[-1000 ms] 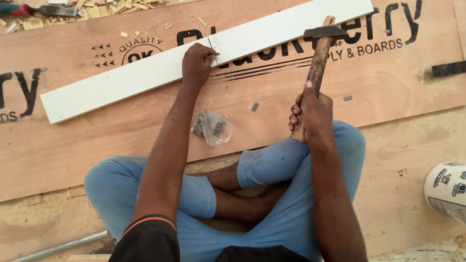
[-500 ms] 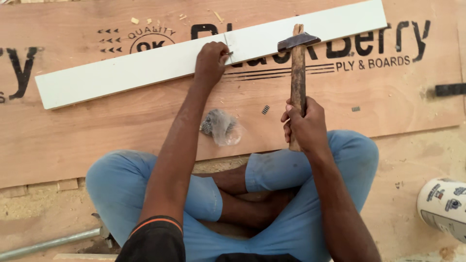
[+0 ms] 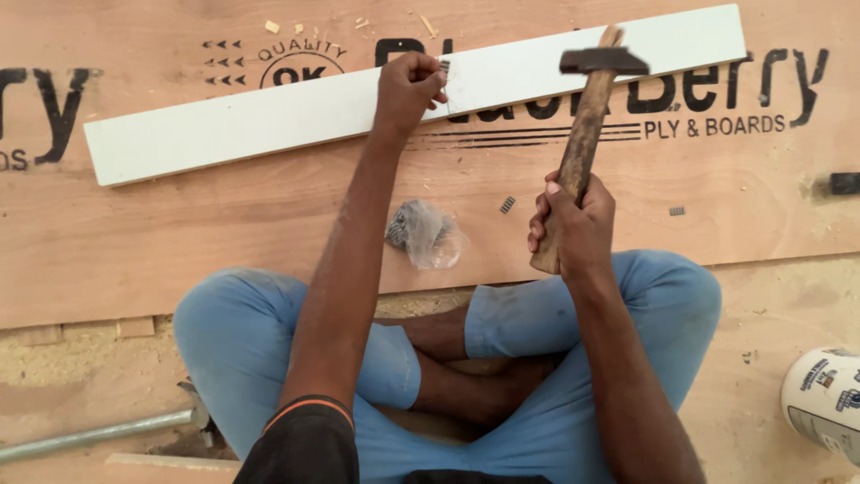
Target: The person hammers several small metal fasteners into a white wooden plank while it rests on a larger piece of plywood on the floor.
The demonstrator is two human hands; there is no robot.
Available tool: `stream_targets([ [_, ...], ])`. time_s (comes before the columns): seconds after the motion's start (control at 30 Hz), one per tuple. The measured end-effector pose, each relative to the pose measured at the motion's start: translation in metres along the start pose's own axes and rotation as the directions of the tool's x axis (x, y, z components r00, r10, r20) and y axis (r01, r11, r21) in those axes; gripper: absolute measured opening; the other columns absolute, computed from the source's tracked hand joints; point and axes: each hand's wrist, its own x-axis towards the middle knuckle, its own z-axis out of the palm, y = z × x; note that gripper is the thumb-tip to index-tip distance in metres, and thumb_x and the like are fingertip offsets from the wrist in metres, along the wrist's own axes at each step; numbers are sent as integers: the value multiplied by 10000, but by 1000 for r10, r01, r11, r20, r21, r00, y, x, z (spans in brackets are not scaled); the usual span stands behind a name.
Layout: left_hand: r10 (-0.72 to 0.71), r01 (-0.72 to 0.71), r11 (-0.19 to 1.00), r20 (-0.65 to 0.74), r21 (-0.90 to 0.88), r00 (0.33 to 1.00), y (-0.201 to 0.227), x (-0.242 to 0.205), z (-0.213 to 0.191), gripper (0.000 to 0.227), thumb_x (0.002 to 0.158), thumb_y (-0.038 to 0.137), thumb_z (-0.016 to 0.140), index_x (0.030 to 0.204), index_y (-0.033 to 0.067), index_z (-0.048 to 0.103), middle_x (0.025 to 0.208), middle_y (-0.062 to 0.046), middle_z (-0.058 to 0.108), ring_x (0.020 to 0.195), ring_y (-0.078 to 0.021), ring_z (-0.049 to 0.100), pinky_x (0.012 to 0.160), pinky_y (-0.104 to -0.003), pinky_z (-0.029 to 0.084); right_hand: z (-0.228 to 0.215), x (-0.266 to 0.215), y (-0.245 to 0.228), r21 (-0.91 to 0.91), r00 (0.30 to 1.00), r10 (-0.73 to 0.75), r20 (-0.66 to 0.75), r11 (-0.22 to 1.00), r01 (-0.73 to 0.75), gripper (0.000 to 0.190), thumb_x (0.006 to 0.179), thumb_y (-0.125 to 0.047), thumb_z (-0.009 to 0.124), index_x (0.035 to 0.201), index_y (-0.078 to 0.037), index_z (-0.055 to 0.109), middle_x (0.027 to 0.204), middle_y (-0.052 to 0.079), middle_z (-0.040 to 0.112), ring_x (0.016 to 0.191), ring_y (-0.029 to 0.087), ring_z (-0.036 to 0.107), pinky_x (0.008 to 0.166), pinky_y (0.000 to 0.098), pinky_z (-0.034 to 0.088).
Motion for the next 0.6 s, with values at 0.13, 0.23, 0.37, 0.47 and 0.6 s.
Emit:
stream_targets([
  [0.13,74,-76,987,22,138,997,6,-6,-4,293,877,8,663,1164,25,716,791,-48,745,650,-91,722,551,-219,549,-9,-2,-2,-141,1000,12,-26,990,-15,163,989,-69,547,1126,15,520,751,76,578,506,137,565,398,319,492],
  [0.23,57,-50,981,-34,189,998,5,-6,-2,233,855,8,692,1077,36,759,784,-54,767,649,-76,730,553,-204,545,-9,-7,-2,-241,991,-137,-11,962,130,183,1006,-75,550,1159,22,527,765,80,583,526,126,556,417,302,483],
  [0.37,103,-86,982,-96,169,990,0,-9,0,45,883,36,741,921,11,735,811,-56,790,691,-74,768,625,-203,602,-7,-8,-3,-193,977,-207,46,958,212,203,1082,-140,533,1194,30,531,781,82,578,548,121,543,443,286,463],
  [0.47,207,-152,903,-97,403,973,-4,-14,8,39,858,48,798,891,57,779,826,-31,793,716,-94,724,632,-244,551,-9,-8,-10,-59,994,-49,93,997,54,240,1053,-165,490,1205,19,522,804,89,597,551,132,568,445,300,495],
  [0.6,378,-298,762,-22,575,925,-10,-19,9,127,813,45,846,891,73,750,836,-53,720,733,-180,625,677,-322,527,-7,-14,-13,-56,947,-190,258,976,211,270,1062,-118,507,1287,27,473,921,102,598,670,151,597,549,321,530],
])
